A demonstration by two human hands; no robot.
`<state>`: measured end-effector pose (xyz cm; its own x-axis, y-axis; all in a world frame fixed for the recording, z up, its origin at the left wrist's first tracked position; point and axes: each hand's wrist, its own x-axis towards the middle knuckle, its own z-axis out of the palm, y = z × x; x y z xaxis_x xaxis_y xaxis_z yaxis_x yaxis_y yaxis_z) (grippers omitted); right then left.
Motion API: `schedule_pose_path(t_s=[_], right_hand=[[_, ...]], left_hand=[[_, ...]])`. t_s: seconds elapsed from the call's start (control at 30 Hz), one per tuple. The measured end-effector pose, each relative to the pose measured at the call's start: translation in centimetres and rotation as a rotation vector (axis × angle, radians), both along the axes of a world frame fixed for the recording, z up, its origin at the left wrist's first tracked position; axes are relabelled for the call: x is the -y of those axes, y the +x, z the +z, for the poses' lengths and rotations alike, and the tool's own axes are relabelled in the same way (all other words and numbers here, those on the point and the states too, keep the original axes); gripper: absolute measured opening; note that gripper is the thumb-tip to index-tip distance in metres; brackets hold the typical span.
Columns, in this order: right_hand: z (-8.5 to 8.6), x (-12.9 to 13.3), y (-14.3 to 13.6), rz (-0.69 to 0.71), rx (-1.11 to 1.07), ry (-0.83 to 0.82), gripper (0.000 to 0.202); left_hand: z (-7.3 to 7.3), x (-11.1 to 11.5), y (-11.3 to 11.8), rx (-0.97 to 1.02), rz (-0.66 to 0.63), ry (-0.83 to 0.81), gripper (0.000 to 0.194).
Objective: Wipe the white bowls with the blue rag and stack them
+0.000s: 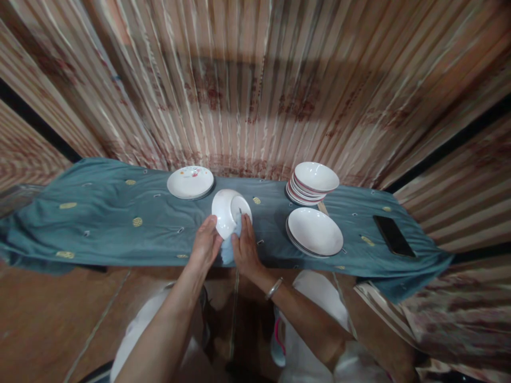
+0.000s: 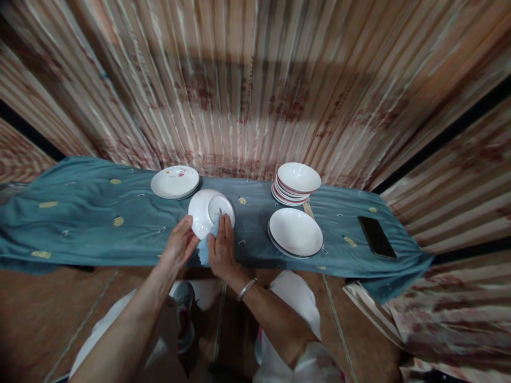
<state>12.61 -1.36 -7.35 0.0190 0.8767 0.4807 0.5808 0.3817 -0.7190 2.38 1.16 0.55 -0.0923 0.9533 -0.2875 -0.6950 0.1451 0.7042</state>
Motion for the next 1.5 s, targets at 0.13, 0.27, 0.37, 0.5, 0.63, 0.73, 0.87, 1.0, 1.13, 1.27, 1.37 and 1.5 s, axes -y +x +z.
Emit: schedule_pose_path(t_s=[0.13,0.27,0.37,0.5,0.63,0.73,0.87,1.0,1.13,1.27,1.37,1.5], right_hand=[[1.6,-0.3,0.1,0.073,0.138,0.130,0.064],[3.4,-1.1,0.2,0.113,0.188,0.128,0.064],[4.6,-1.7,0.5,0.159,0.168,0.109,0.059],[6.1,-2.5,1.1,0.189,0.178,0.128,0.052],[7.9,-3.6,2.3,0.233,0.198,0.177,0.047],[9.0,-4.8,3.1,0.237,0.171,0.195,0.045],[9.6,-7.5,3.9,0.208,0.091,0.132,0.043],[8.7,-10.6,4.7,0.153,-0.143,-0.039,0.039],[6.8,-13.0,5.6,0.081,-0.373,-0.197,0.034],[4.2,-13.2,6.2,0.000,-0.558,-0.299,0.029],[1.8,-11.9,6.1,-0.095,-0.590,-0.359,0.036],[-0.8,-9.7,5.1,-0.225,-0.622,-0.398,0.048]], left_hand=[[-0.3,0.0,0.1,-0.033,-0.032,0.051,0.025],[-0.2,0.1,0.3,-0.057,-0.054,0.089,0.034],[-0.1,0.3,0.5,-0.093,-0.078,0.090,0.040],[-0.1,0.8,0.7,-0.135,-0.146,0.093,0.043],[0.2,1.1,1.0,-0.146,-0.208,0.129,0.045],[0.5,1.3,1.3,-0.160,-0.227,0.155,0.046],[0.7,1.4,1.4,-0.165,-0.240,0.139,0.046],[0.6,1.4,1.2,-0.162,-0.229,0.098,0.046],[0.5,1.4,1.0,-0.150,-0.210,0.078,0.046],[0.5,1.3,1.0,-0.134,-0.208,0.080,0.046],[0.5,1.1,0.9,-0.118,-0.199,0.080,0.046],[0.4,0.8,0.8,-0.098,-0.158,0.069,0.048]])
